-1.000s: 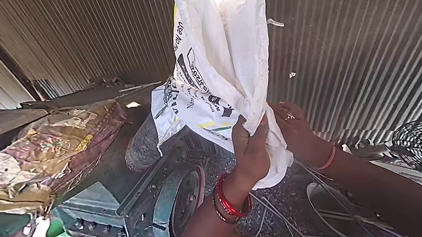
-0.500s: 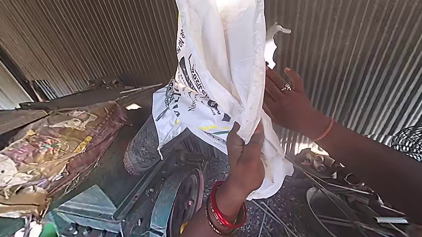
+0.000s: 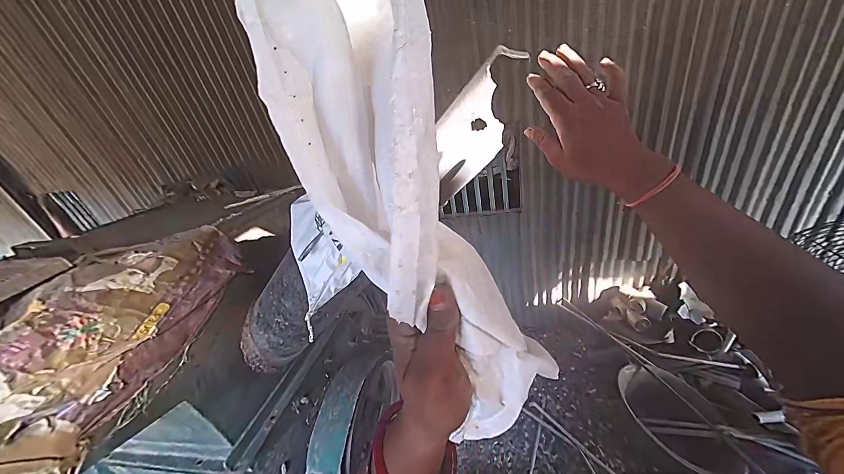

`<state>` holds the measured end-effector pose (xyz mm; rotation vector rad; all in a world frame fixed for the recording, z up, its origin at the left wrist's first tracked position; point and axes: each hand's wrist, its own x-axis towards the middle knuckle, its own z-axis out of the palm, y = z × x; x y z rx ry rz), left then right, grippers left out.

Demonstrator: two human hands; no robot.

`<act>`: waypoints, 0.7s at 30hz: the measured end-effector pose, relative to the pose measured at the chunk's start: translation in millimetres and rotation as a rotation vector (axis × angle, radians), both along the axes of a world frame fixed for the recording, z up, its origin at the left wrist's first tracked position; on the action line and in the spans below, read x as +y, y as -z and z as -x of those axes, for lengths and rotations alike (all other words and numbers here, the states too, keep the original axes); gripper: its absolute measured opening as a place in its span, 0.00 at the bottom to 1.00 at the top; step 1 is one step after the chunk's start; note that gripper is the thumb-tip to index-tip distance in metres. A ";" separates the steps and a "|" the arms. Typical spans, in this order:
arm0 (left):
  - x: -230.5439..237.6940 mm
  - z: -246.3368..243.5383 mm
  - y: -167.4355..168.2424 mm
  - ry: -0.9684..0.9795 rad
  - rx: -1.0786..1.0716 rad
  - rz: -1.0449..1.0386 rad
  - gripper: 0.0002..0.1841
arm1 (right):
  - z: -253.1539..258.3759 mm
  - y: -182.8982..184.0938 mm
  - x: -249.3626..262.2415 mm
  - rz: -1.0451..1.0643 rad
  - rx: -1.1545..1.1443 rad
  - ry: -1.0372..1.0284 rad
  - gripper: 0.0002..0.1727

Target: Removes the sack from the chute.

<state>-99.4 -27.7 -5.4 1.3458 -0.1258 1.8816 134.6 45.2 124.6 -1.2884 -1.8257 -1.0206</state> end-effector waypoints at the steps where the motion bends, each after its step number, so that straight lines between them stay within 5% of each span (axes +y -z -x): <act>1: -2.4 1.7 -0.6 -0.012 -0.003 0.005 0.07 | -1.1 1.8 6.2 0.007 0.044 -0.016 0.33; 16: -8.0 21.9 3.1 -0.038 0.018 0.017 0.10 | 13.9 22.7 31.3 -0.060 0.484 -0.146 0.43; 21: -9.0 20.1 3.4 -0.053 0.023 0.030 0.09 | 8.1 20.9 34.7 0.094 0.549 -0.134 0.44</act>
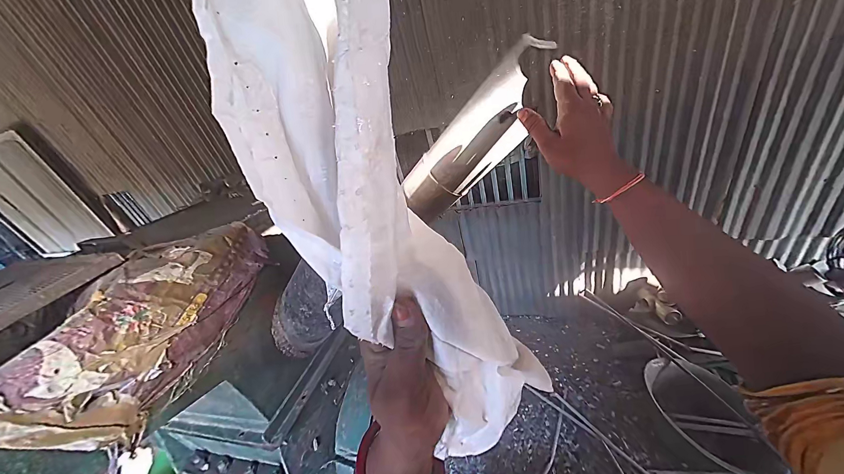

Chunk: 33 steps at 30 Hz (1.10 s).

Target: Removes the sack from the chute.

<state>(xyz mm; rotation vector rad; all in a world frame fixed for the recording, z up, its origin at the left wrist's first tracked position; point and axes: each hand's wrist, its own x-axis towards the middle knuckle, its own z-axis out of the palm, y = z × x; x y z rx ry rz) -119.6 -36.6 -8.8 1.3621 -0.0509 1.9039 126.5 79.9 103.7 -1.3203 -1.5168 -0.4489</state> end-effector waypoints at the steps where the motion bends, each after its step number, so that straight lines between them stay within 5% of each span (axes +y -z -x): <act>1: -0.5 -0.4 -0.2 0.001 -0.001 0.003 0.09 | -1.7 -0.4 0.9 0.010 0.018 -0.013 0.44; 8: -1.7 -3.5 -2.8 -0.039 0.017 0.009 0.10 | -3.7 4.0 16.4 -0.455 -0.239 0.106 0.34; 17: -8.0 -2.6 -0.8 -0.138 0.030 0.067 0.08 | -9.2 1.4 28.2 -0.214 -0.139 0.042 0.41; 33: -19.4 -37.0 -4.2 -0.280 0.082 0.179 0.15 | -32.3 -1.2 16.3 -0.480 -0.084 -0.041 0.35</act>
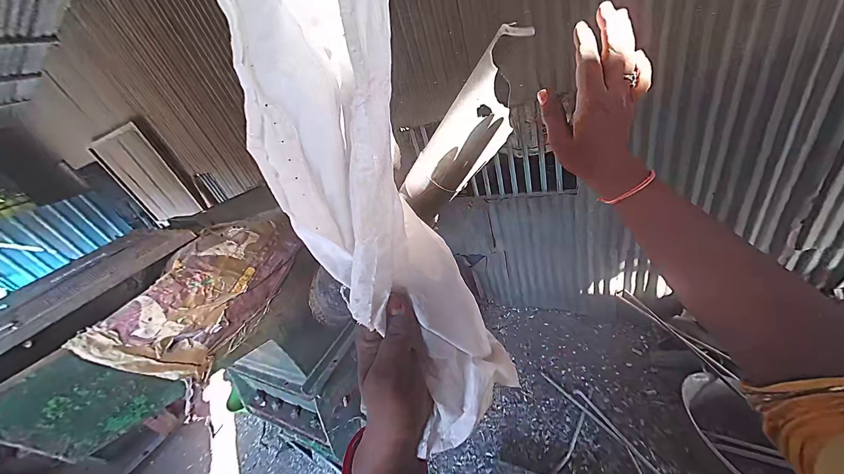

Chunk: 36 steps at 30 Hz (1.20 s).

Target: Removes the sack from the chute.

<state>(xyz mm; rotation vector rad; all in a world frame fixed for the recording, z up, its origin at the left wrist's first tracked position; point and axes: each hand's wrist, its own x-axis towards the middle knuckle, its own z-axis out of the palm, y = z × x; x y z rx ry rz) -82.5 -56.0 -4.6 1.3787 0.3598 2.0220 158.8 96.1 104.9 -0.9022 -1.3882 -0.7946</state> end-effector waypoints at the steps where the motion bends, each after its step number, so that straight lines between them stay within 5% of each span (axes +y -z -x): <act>1: -0.3 -2.8 -0.6 -0.006 -0.006 0.009 0.16 | -2.1 -0.8 -2.1 0.004 0.012 0.001 0.35; 11: -2.5 -25.8 -0.4 -0.034 -0.008 0.119 0.16 | -21.1 2.4 0.6 0.392 0.051 -0.110 0.37; 23: -4.4 -24.8 0.6 -0.072 0.000 0.103 0.17 | 0.4 6.4 44.8 0.830 0.085 -0.243 0.50; 26: -5.9 -21.5 2.4 -0.078 0.000 0.093 0.17 | 1.3 7.8 42.6 0.743 0.171 -0.449 0.46; 30: -5.4 -18.0 3.0 -0.080 0.008 0.092 0.18 | -4.0 11.3 25.3 0.308 0.246 -0.369 0.52; 36: -1.2 -23.4 -3.2 -0.065 0.017 0.081 0.18 | 23.0 18.8 44.9 0.544 0.116 -0.460 0.66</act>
